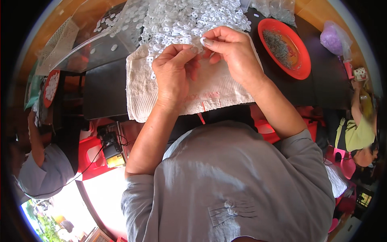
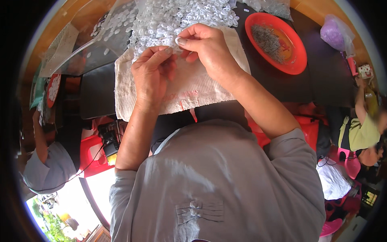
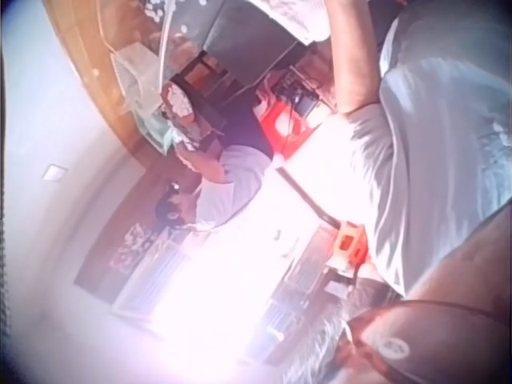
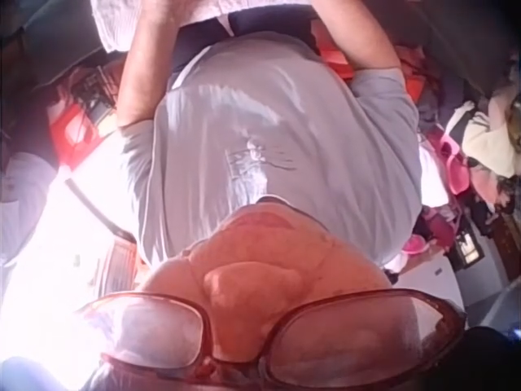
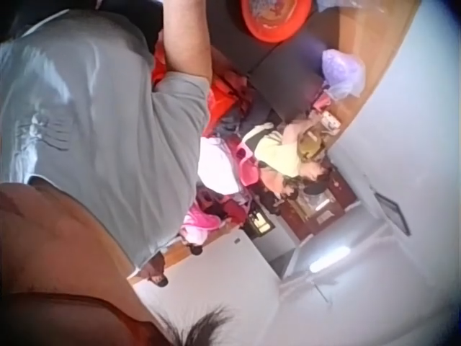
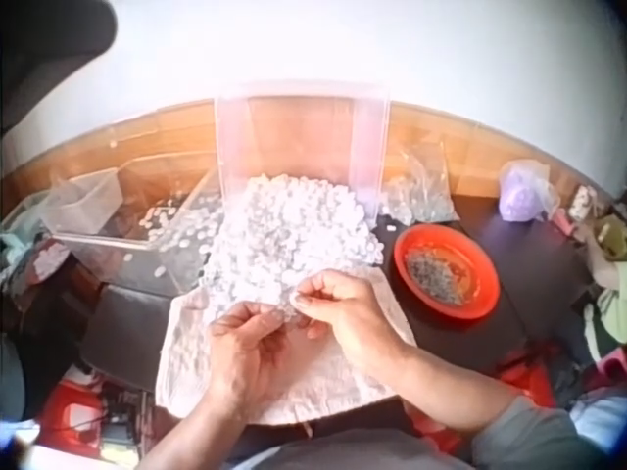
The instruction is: Manually assembling small white plastic rings by inserting tiny metallic pins into them.
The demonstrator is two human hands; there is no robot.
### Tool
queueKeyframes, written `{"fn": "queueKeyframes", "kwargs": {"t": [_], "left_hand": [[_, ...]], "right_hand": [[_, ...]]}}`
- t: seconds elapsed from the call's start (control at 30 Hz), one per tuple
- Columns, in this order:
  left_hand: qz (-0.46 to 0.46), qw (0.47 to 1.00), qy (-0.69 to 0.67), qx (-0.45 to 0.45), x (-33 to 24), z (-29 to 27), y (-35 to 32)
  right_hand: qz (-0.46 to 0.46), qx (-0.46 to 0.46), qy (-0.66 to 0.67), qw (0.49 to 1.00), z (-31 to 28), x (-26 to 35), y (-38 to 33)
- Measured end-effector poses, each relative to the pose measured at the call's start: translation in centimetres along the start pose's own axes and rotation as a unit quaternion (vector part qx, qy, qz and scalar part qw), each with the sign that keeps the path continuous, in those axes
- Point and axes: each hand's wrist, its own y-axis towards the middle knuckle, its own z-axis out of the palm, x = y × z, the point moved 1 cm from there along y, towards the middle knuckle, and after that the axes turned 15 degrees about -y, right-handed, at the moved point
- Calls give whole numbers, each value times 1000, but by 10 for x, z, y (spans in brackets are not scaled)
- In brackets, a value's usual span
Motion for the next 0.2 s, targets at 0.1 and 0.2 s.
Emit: {"fn": "queueKeyframes", "kwargs": {"t": [0.1,0.2], "left_hand": [[24,1000,17,-6,1,2,-1],[46,998,41,-6,2,2,-3]], "right_hand": [[-5,6,-10,1000,0,0,-2],[-13,16,-31,999,1,-3,-2]]}}
